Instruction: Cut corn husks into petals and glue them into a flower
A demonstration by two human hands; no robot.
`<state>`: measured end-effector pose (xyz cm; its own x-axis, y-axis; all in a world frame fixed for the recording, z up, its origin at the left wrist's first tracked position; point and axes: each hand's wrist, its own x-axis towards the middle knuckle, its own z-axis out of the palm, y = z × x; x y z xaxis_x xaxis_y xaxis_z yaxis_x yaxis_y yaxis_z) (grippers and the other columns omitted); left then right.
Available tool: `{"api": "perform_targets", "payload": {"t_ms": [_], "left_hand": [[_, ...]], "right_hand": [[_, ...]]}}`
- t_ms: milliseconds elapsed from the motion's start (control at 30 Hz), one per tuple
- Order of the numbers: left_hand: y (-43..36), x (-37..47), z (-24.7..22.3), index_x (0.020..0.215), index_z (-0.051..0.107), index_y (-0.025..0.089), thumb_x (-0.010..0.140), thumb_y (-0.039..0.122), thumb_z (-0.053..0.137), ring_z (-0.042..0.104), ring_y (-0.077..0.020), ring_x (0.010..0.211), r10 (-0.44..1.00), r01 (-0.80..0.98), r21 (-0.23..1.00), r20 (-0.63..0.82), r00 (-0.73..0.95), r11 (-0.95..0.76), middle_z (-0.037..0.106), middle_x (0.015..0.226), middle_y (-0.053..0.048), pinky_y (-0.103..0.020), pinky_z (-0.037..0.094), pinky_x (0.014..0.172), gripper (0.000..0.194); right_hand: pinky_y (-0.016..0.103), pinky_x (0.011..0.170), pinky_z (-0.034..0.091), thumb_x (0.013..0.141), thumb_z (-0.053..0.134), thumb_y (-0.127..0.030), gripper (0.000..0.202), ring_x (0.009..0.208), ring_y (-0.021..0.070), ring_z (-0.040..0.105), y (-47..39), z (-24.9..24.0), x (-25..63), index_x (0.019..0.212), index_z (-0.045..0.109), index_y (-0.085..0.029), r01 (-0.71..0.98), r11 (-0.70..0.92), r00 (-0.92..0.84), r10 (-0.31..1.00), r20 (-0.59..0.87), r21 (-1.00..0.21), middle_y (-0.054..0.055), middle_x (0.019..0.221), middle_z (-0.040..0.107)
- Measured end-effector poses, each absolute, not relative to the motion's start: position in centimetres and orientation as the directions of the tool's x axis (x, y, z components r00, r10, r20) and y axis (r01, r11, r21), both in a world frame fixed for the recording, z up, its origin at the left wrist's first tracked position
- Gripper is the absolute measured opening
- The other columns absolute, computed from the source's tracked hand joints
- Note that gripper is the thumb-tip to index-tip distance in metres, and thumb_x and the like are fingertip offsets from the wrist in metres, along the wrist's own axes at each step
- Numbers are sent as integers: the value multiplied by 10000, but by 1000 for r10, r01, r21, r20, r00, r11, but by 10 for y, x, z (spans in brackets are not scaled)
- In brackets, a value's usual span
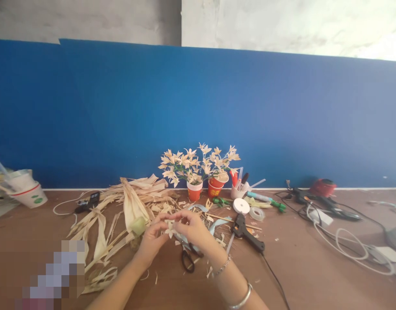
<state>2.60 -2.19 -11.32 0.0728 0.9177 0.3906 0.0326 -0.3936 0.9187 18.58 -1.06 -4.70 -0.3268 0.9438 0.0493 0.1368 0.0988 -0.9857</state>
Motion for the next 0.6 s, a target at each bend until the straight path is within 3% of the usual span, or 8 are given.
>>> {"api": "perform_targets", "payload": {"t_ms": [100,200,433,600], "left_hand": [[-24,27,-107,675,662,185,717,207,661,541,-236,1031,915,46,920,381,134,-390,584,1039,-84,-383,372,938,48],[-27,28,-102,656,668,190,717,203,660,541,-231,1021,912,90,916,374,171,-392,586,1017,-79,-386,367,944,64],[-28,28,-101,662,672,197,731,240,666,548,-218,997,901,129,901,387,195,-415,584,1010,-74,-370,387,922,81],[-22,25,-110,663,655,184,738,257,667,560,-215,981,908,103,905,402,118,-413,589,1002,-79,-367,400,911,106]], "right_hand": [[225,583,395,711,663,-320,169,638,126,520,-6,-39,196,761,703,-164,252,184,-495,868,37,-950,18,727,618],[224,574,382,728,646,-337,180,629,127,510,-3,-35,200,705,695,-165,268,196,-555,832,15,-943,12,697,612],[199,499,309,681,666,-300,161,511,85,429,-1,-43,194,627,646,-149,314,47,-481,869,-116,-948,-30,540,537],[188,460,282,692,656,-336,189,476,70,388,-6,-41,193,668,620,-153,202,-71,-395,907,-148,-977,-54,526,492]]}}
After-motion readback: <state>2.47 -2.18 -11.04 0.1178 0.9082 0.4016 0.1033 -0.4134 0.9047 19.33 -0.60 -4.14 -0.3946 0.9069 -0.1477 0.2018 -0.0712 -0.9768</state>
